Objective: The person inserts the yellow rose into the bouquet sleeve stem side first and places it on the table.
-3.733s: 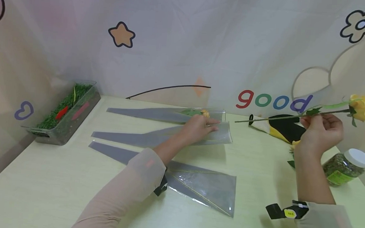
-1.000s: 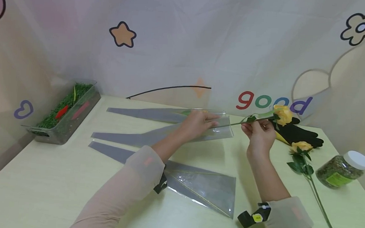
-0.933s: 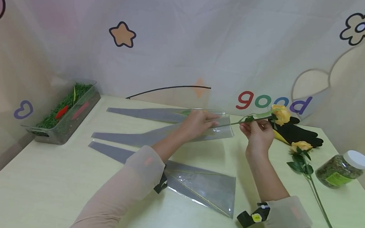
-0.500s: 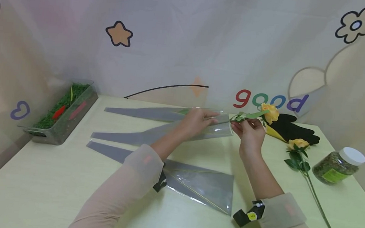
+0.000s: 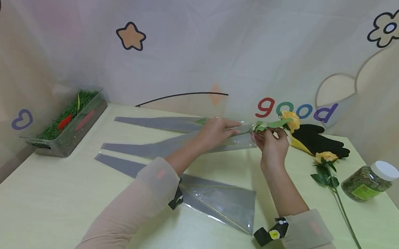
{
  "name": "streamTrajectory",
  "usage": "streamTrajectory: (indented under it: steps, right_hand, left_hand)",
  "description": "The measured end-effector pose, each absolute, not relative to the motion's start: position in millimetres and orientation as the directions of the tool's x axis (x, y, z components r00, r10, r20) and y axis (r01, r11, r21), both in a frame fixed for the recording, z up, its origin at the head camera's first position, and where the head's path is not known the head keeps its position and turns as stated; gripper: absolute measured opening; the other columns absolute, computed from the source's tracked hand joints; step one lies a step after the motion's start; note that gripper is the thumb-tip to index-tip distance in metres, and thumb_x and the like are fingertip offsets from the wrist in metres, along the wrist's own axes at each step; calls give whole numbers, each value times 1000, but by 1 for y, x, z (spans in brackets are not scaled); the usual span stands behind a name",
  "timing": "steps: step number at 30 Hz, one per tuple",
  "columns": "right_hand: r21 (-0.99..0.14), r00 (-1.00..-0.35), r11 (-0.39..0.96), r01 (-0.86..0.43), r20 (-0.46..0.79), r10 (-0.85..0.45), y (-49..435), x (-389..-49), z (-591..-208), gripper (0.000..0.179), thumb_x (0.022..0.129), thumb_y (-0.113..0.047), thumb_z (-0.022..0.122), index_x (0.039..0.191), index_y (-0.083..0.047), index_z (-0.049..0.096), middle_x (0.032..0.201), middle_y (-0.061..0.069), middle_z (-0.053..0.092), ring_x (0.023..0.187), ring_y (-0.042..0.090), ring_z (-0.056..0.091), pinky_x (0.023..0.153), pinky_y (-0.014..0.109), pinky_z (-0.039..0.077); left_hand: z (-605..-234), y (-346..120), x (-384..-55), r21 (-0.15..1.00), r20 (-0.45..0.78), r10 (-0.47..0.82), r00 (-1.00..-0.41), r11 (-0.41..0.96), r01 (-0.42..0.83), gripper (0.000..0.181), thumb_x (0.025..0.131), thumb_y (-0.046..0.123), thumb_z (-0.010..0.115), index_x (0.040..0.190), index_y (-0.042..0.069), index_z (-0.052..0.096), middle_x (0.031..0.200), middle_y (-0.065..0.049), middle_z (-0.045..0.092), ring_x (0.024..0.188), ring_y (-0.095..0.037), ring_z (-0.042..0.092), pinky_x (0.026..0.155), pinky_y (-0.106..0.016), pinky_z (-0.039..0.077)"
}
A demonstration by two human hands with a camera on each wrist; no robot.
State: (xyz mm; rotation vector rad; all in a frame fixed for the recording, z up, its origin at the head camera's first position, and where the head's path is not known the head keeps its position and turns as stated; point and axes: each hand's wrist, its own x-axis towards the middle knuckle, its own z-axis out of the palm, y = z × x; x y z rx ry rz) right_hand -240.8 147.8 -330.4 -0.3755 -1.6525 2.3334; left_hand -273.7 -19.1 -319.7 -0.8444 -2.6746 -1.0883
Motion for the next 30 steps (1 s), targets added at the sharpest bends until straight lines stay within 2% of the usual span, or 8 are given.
streamTrajectory:
  steps: [3,5,8,12,14,17,26,30]
  right_hand:
    - [-942,-925,-331,-58,-74,373,148,-242,-330,19,95,-14,53,113,-10,50,96,7,59,81,14,65,73,23,50]
    - [-937,-918,-344,-58,-86,387,147,-243,-331,21,94,-15,55,114,-9,53,95,6,60,78,13,65,72,23,51]
    - [-930,-908,-364,-61,-100,408,147,-243,-332,29,92,-17,58,119,-8,56,98,5,60,77,12,63,71,23,51]
    - [-921,-900,-379,-95,-83,427,147,-242,-330,34,91,-17,60,123,-7,58,105,4,59,78,12,61,75,23,50]
    - [-910,-897,-397,-122,-70,436,147,-242,-329,33,90,-16,61,122,-6,59,104,5,59,77,12,61,75,23,50]
    - [-891,-889,-426,-155,-63,454,147,-242,-328,31,89,-13,63,119,-5,61,100,6,60,74,12,61,73,23,51]
    - [-868,-871,-470,-159,-101,482,146,-243,-329,26,87,-12,65,113,-7,64,95,8,62,69,15,63,69,24,52]
    - [-884,-864,-449,-130,-121,488,143,-243,-330,28,88,-13,64,116,-9,63,101,6,61,72,14,64,69,23,52]
  left_hand:
    - [-320,-19,-273,599,325,450,-832,583,549,33,89,25,62,119,14,65,117,-1,61,84,-4,59,73,-19,43]
    - [-320,-20,-272,610,322,449,-833,575,545,32,89,24,62,119,13,64,118,-2,61,84,-5,60,73,-20,43]
    - [-321,-21,-271,622,315,449,-836,567,540,32,89,22,62,120,13,64,119,-2,61,75,-8,59,69,-20,42]
    - [-320,-21,-271,627,319,461,-828,553,549,33,90,22,61,122,13,63,116,-4,63,50,-7,38,60,-19,37]
    - [-318,-20,-272,622,328,468,-821,547,560,33,90,22,61,122,13,62,115,-5,63,46,-9,24,56,-20,35]
    - [-316,-19,-274,619,336,473,-814,541,570,34,90,22,62,122,13,63,114,-6,64,43,-8,20,54,-20,33]
    - [-316,-18,-274,627,326,471,-820,542,560,34,89,21,63,121,11,63,119,-5,61,44,-8,24,51,-20,32]
    - [-318,-18,-275,615,331,462,-823,556,559,34,88,23,64,121,14,63,119,-2,60,57,-7,45,57,-19,36]
